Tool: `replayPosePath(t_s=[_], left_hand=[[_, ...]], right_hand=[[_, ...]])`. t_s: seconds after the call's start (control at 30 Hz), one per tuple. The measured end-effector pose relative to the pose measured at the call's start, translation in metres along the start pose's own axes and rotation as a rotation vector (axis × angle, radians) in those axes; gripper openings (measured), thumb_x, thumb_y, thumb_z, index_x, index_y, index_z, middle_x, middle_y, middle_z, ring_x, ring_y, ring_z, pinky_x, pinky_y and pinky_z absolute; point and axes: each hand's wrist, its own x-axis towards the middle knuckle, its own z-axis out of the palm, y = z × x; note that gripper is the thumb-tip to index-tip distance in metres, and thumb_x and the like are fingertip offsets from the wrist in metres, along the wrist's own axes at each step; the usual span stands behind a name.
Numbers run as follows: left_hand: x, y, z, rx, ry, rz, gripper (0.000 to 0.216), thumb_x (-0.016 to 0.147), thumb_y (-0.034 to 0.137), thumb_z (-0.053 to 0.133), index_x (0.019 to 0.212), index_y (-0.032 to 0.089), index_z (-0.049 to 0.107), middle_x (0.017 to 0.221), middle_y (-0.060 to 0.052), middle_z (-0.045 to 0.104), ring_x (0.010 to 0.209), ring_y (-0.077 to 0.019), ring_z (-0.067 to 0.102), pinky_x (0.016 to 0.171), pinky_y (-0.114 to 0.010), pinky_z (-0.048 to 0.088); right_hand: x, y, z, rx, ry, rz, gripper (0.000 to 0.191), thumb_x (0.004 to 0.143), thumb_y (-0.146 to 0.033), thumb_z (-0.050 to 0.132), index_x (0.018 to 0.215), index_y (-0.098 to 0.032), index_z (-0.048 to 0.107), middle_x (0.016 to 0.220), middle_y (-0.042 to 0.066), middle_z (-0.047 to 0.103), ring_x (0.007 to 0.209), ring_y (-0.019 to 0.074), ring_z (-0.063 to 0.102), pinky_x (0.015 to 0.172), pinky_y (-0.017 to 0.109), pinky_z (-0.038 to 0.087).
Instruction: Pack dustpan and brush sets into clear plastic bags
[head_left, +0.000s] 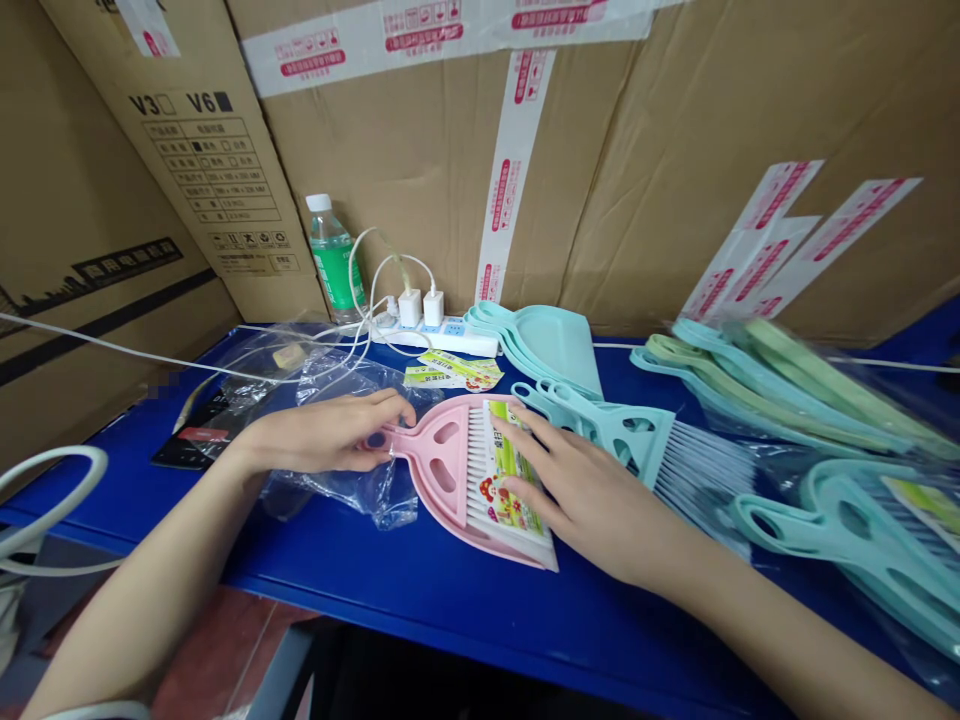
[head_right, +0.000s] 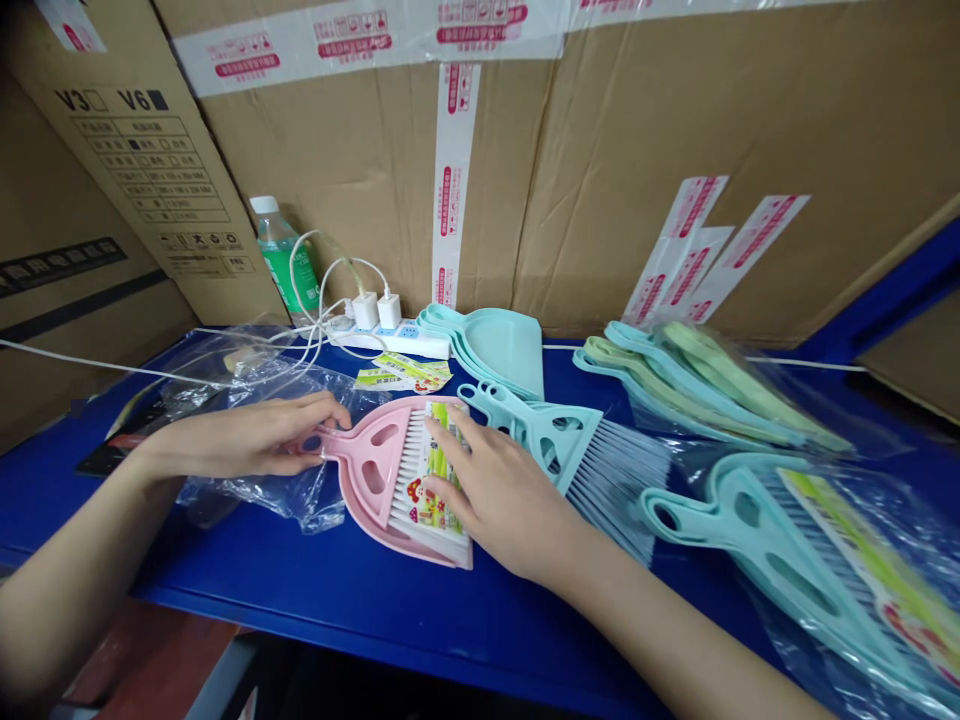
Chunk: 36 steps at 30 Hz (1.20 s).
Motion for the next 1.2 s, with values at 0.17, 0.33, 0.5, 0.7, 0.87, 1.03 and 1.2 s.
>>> replayPosePath(t_s=[0.17, 0.33, 0.5, 0.7, 0.87, 1.03, 1.2], left_hand=[[-0.002, 0.0, -0.002, -0.019, 0.009, -0.01, 0.025, 0.087, 0.02, 0.047, 0.112, 0.02, 0.046, 0.09, -0.001, 0.056, 0.077, -0.0152, 0.053, 0.066, -0.026, 0.042], [-0.002, -0.001, -0.004, -0.054, 0.013, -0.031, 0.026, 0.085, 0.02, 0.049, 0.111, 0.019, 0.046, 0.085, 0.0, 0.055, 0.074, -0.0148, 0.052, 0.065, -0.027, 0.041], [-0.001, -0.001, -0.005, -0.078, 0.024, -0.031, 0.023, 0.084, 0.02, 0.049, 0.107, 0.02, 0.046, 0.081, 0.002, 0.053, 0.071, -0.014, 0.05, 0.064, -0.026, 0.039], [-0.002, -0.002, -0.007, -0.11, 0.082, -0.025, 0.018, 0.083, 0.02, 0.05, 0.101, 0.019, 0.047, 0.077, 0.003, 0.05, 0.067, -0.0124, 0.047, 0.061, -0.026, 0.038], [-0.003, -0.003, -0.007, -0.137, 0.107, -0.016, 0.016, 0.083, 0.02, 0.051, 0.097, 0.02, 0.046, 0.072, 0.005, 0.047, 0.063, -0.011, 0.044, 0.058, -0.024, 0.037], [-0.001, -0.002, -0.006, -0.127, 0.13, -0.02, 0.013, 0.084, 0.022, 0.053, 0.096, 0.02, 0.048, 0.068, 0.005, 0.046, 0.061, -0.0103, 0.043, 0.058, -0.024, 0.037], [0.0, -0.006, -0.007, -0.091, 0.202, 0.006, 0.021, 0.087, 0.03, 0.059, 0.103, 0.017, 0.053, 0.077, 0.002, 0.052, 0.062, -0.0102, 0.045, 0.059, -0.023, 0.039]], right_hand=[[0.001, 0.005, 0.0, 0.228, 0.092, 0.003, 0.055, 0.096, -0.041, 0.033, 0.145, -0.017, 0.04, 0.152, 0.015, 0.041, 0.138, 0.0316, 0.039, 0.106, 0.056, 0.04], [0.006, 0.014, 0.003, 0.614, 0.186, 0.084, 0.053, 0.093, -0.043, 0.04, 0.143, -0.025, 0.038, 0.151, 0.012, 0.04, 0.138, 0.0278, 0.04, 0.105, 0.054, 0.043], [0.009, 0.016, 0.0, 0.886, 0.112, 0.254, 0.06, 0.091, -0.045, 0.046, 0.146, -0.027, 0.031, 0.157, 0.01, 0.032, 0.141, 0.0289, 0.033, 0.106, 0.052, 0.041], [0.007, 0.014, -0.006, 1.021, 0.051, 0.312, 0.065, 0.089, -0.039, 0.049, 0.149, -0.029, 0.028, 0.157, 0.01, 0.034, 0.138, 0.0292, 0.039, 0.108, 0.052, 0.039], [0.009, 0.01, -0.009, 1.277, -0.014, 0.295, 0.068, 0.09, -0.028, 0.046, 0.152, -0.032, 0.02, 0.144, 0.008, 0.051, 0.124, 0.0251, 0.056, 0.098, 0.048, 0.05], [0.012, 0.008, -0.005, 1.415, -0.039, 0.4, 0.074, 0.088, -0.017, 0.045, 0.154, -0.028, 0.013, 0.133, 0.01, 0.06, 0.111, 0.023, 0.064, 0.093, 0.046, 0.053], [0.013, 0.007, 0.002, 1.425, 0.034, 0.42, 0.073, 0.087, -0.017, 0.047, 0.153, -0.03, 0.017, 0.134, 0.009, 0.059, 0.107, 0.0228, 0.065, 0.094, 0.047, 0.052]])
